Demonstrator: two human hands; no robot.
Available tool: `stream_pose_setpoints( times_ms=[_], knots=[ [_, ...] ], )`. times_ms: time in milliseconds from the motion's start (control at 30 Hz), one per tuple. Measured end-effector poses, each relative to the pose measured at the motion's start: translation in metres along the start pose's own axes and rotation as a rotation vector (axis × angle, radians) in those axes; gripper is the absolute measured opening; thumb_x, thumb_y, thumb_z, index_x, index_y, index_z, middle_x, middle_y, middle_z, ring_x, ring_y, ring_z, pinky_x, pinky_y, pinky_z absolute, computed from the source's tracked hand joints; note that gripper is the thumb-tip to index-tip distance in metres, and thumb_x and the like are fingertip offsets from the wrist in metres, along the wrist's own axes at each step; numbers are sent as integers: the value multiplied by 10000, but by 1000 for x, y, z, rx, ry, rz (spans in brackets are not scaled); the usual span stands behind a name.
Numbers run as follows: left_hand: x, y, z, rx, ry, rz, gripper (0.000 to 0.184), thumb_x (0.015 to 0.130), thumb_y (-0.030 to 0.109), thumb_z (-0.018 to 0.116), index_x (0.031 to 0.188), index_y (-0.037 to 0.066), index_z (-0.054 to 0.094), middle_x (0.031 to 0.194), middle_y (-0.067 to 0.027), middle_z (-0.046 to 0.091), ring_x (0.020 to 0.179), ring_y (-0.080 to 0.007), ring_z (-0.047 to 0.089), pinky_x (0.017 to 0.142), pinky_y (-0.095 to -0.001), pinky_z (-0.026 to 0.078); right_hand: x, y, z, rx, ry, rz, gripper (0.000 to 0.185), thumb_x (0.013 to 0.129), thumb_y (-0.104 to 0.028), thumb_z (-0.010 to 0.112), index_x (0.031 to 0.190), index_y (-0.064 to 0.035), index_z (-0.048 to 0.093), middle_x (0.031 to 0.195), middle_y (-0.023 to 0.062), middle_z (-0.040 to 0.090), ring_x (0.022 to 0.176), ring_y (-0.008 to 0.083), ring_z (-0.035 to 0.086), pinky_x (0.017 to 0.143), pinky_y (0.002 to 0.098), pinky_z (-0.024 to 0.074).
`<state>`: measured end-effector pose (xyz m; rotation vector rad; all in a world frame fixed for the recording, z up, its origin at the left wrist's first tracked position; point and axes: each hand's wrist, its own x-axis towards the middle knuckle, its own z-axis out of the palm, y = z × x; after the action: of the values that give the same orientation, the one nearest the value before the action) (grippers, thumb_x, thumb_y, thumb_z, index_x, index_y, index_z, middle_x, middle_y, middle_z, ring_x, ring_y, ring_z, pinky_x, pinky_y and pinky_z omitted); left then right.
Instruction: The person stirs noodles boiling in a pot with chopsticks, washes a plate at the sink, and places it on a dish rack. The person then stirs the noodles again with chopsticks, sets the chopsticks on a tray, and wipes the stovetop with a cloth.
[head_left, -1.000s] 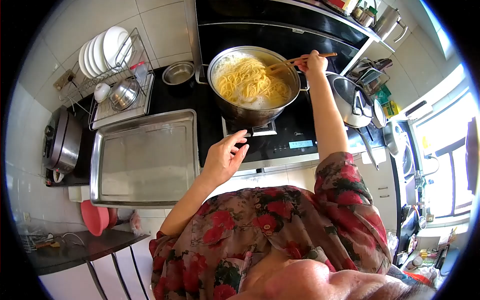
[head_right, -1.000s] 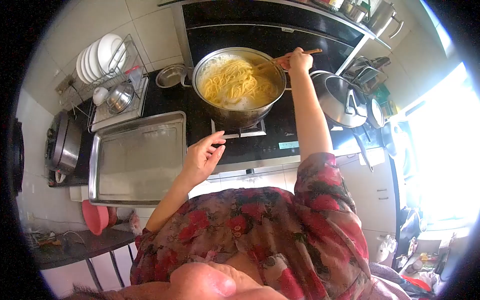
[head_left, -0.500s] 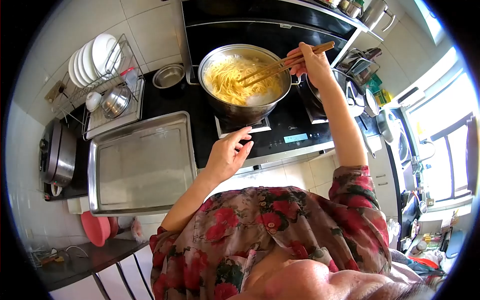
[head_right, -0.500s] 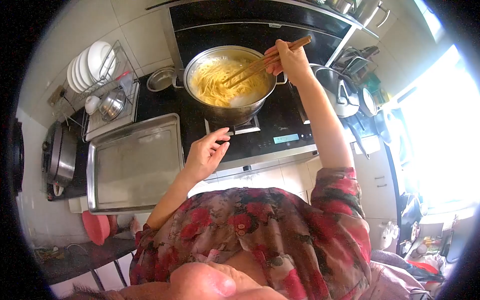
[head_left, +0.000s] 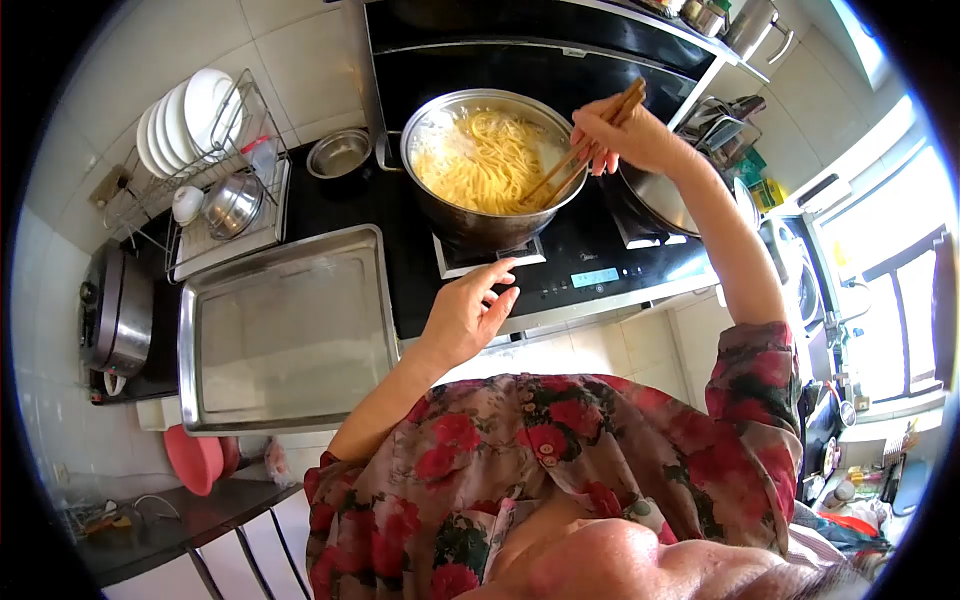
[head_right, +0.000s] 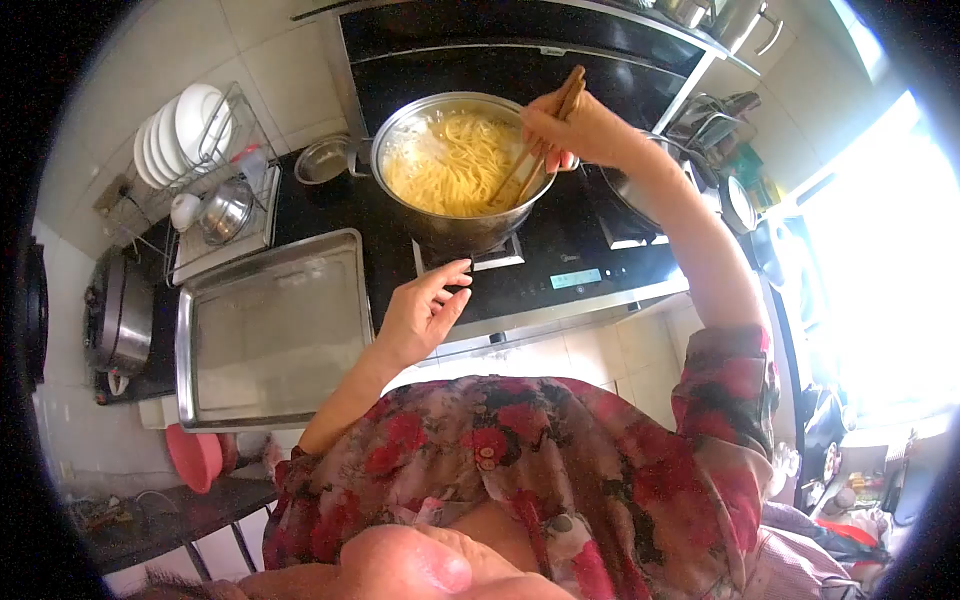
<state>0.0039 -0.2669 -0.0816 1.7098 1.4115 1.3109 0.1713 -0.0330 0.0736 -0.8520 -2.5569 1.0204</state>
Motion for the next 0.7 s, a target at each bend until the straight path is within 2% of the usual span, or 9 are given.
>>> stream_pose_setpoints(
  times_ms=[33, 167, 300, 367, 433, 500, 567, 633, 700],
  knots=[
    [-1, 2, -2, -4, 10, -15, 388, 915, 126, 616, 1272, 7, 524, 1044, -145, 669, 739, -152, 664, 641, -267, 540, 1, 4, 2, -22, -79, 27, 304, 978, -291, 503, 924, -36, 659, 764, 62, 676, 610, 137, 657, 512, 247, 531],
    [-2, -10, -7, -4, 38, -39, 388, 913, 118, 617, 1275, 12, 526, 1039, -144, 669, 727, -153, 659, 641, -269, 540, -42, -1, 36, -585, -228, -666, 105, 868, -73, 598, 940, -11, 642, 842, 115, 612, 782, 271, 620, 684, 343, 523],
    [1, -7, -1, 0, -12, -40, 384, 913, 107, 614, 1272, 4, 526, 1028, -145, 671, 719, -150, 657, 638, -272, 540, -52, 25, 60, -622, -294, -511, 241, 791, -52, 628, 1026, -13, 592, 901, 137, 570, 860, 306, 581, 774, 385, 492],
    [1, -7, 3, -7, -25, -42, 385, 913, 113, 613, 1270, -3, 525, 1021, -149, 671, 710, -154, 659, 636, -274, 542, -50, 45, 71, -724, -144, -705, 262, 764, -71, 638, 1017, -26, 589, 892, 129, 567, 833, 287, 587, 758, 374, 499],
    [1, -8, 4, -1, -14, -42, 399, 886, 121, 634, 1253, -1, 534, 995, -160, 674, 706, -214, 667, 617, -288, 544, -52, 59, 75, -747, -105, -738, 292, 749, -81, 646, 1033, -31, 599, 929, 134, 576, 819, 270, 597, 738, 359, 510],
    [1, -11, 6, 16, -30, -29, 394, 901, 122, 622, 1263, -2, 527, 1005, -154, 673, 712, -187, 665, 628, -281, 542, -59, 71, 79, -755, 94, -836, 290, 722, -118, 627, 1001, -47, 595, 919, 90, 545, 780, 231, 580, 728, 344, 503],
    [1, -10, 9, 32, -43, -15, 388, 917, 123, 609, 1274, -3, 521, 1016, -147, 671, 718, -159, 664, 639, -275, 540, -65, 83, 84, -768, 118, -850, 346, 718, -120, 628, 1050, -28, 606, 961, 116, 552, 783, 235, 580, 724, 342, 508],
    [2, -5, 12, 6, -48, -38, 405, 887, 125, 634, 1257, 1, 526, 993, -164, 673, 704, -226, 671, 639, -299, 545, -70, 87, 90, -747, 212, -869, 356, 716, -99, 634, 1060, -10, 612, 1002, 153, 559, 799, 248, 590, 724, 335, 511],
    [3, -3, 16, 15, -53, -30, 404, 886, 122, 633, 1257, 1, 526, 988, -163, 673, 700, -227, 671, 644, -301, 544, -76, 89, 96, -727, 233, -875, 376, 704, -63, 644, 1071, 7, 609, 1038, 187, 559, 824, 265, 603, 737, 342, 517]
  ],
)
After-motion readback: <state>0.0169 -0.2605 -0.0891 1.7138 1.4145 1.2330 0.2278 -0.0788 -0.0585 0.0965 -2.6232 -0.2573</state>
